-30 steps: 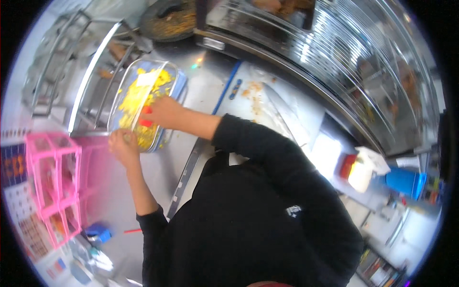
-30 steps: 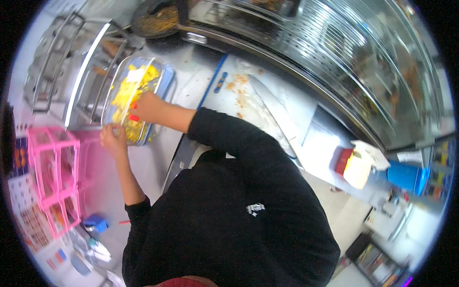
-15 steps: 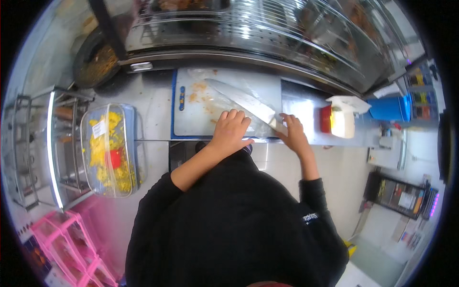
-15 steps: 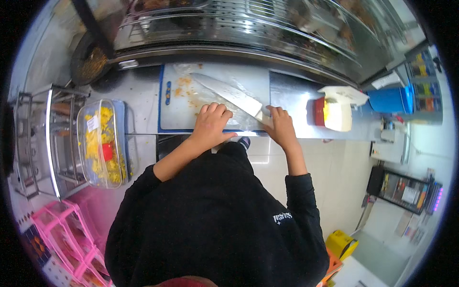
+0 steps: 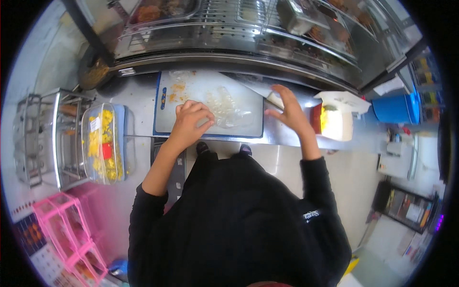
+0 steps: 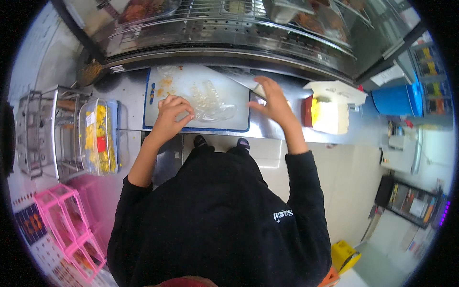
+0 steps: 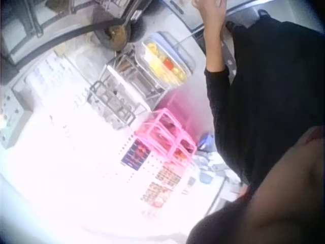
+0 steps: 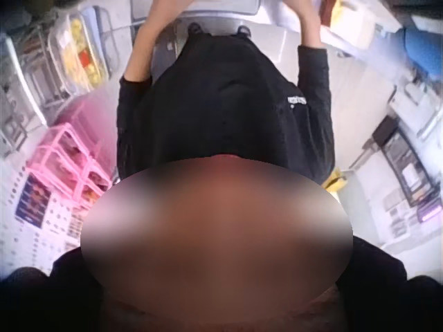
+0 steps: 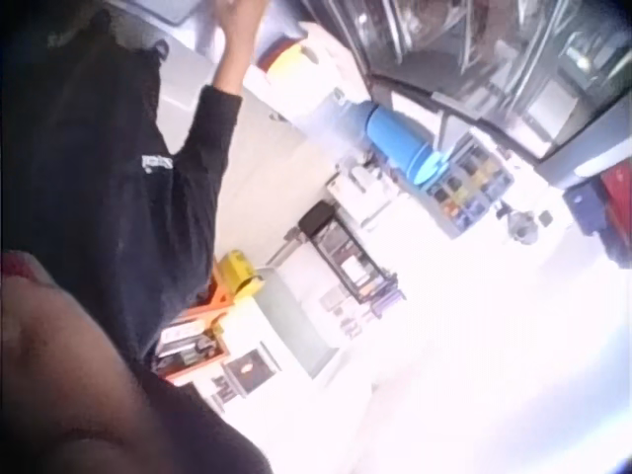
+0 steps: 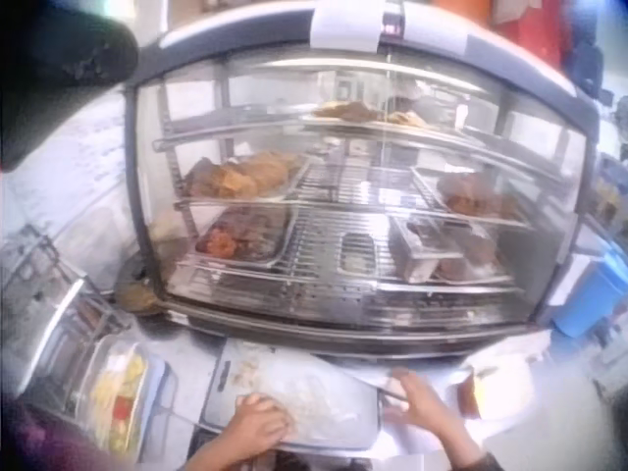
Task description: The person packages a food order by putting a plastic cup of green liquid and a container of food into a plastic bag, then prepares a take-out box with fried chicken and mango salad, placing condiments inside before closing the box.
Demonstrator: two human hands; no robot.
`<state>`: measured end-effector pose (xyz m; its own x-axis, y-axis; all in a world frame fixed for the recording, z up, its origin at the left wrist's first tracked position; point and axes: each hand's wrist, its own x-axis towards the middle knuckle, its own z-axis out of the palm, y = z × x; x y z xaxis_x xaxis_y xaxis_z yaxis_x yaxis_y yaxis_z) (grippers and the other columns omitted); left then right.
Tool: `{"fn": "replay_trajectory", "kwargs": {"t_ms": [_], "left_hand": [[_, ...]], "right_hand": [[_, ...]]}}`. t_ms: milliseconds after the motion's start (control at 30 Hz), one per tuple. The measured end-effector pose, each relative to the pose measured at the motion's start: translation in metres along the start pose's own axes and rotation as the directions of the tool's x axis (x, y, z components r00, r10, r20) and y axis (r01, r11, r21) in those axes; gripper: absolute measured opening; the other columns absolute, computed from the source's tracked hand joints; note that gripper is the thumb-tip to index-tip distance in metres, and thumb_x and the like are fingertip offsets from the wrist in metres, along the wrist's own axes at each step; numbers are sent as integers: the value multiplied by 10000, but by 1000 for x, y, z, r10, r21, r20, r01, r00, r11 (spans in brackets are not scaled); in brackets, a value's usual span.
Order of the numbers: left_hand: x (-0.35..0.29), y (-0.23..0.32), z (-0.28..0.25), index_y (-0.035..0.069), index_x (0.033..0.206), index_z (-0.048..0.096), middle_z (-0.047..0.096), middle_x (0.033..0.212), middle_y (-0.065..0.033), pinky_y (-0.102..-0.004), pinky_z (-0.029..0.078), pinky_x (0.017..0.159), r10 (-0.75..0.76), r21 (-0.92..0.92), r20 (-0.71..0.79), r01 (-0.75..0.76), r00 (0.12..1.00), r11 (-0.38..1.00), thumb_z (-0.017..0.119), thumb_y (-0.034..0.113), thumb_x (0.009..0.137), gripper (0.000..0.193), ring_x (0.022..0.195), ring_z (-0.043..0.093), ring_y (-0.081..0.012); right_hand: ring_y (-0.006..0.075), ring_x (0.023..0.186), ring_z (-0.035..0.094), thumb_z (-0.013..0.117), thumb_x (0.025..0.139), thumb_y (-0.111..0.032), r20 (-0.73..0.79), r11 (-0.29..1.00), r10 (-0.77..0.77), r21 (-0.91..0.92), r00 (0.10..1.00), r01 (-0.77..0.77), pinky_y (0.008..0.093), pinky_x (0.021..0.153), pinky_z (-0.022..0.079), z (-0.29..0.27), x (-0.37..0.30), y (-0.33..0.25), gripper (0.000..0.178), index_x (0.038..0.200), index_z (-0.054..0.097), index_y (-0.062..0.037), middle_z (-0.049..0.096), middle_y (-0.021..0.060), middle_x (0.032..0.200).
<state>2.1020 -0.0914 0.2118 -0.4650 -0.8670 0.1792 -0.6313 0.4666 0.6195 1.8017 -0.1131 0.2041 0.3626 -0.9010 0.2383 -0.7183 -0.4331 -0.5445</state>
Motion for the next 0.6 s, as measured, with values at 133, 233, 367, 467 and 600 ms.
{"fn": "replay_trajectory", "kwargs": {"t_ms": [133,233,367,467,600], "left_hand": [[-9,20,2,119,752,603,566,845,-33,-353,291,798,-78,43,-97,83,992,996,621,214,698,110,909,467,-213],[-10,10,27,28,820,584,589,779,-123,-341,410,729,-239,-345,-28,215,971,914,539,364,787,341,771,556,-239],[-27,24,65,20,838,609,597,688,-43,-243,419,559,-422,-383,271,500,865,777,561,199,795,190,623,513,-89],[-31,48,80,21,851,609,599,727,-30,-238,431,601,-432,-446,181,465,883,764,542,212,816,205,651,515,-86],[-38,50,106,10,847,611,596,710,-29,-238,432,587,-555,-383,184,579,811,719,547,209,815,212,624,514,-87]], "right_hand": [[299,933,505,670,641,-197,17,862,-450,269,893,429,367,786,417,15,10,-57,389,978,547,-46,554,135,926],[274,751,547,542,631,-123,83,809,-584,137,807,571,365,661,435,54,0,-35,202,820,559,-56,557,100,788],[234,743,545,535,655,-99,183,740,-672,135,717,659,321,593,453,50,-17,-39,179,830,538,-59,522,65,777],[225,760,533,516,679,-88,67,636,-768,186,637,749,313,592,452,40,-32,-35,155,828,536,-45,507,74,795],[232,754,518,498,699,-94,193,620,-783,182,591,763,319,604,459,32,-46,-27,135,819,530,-40,499,78,805]]}}
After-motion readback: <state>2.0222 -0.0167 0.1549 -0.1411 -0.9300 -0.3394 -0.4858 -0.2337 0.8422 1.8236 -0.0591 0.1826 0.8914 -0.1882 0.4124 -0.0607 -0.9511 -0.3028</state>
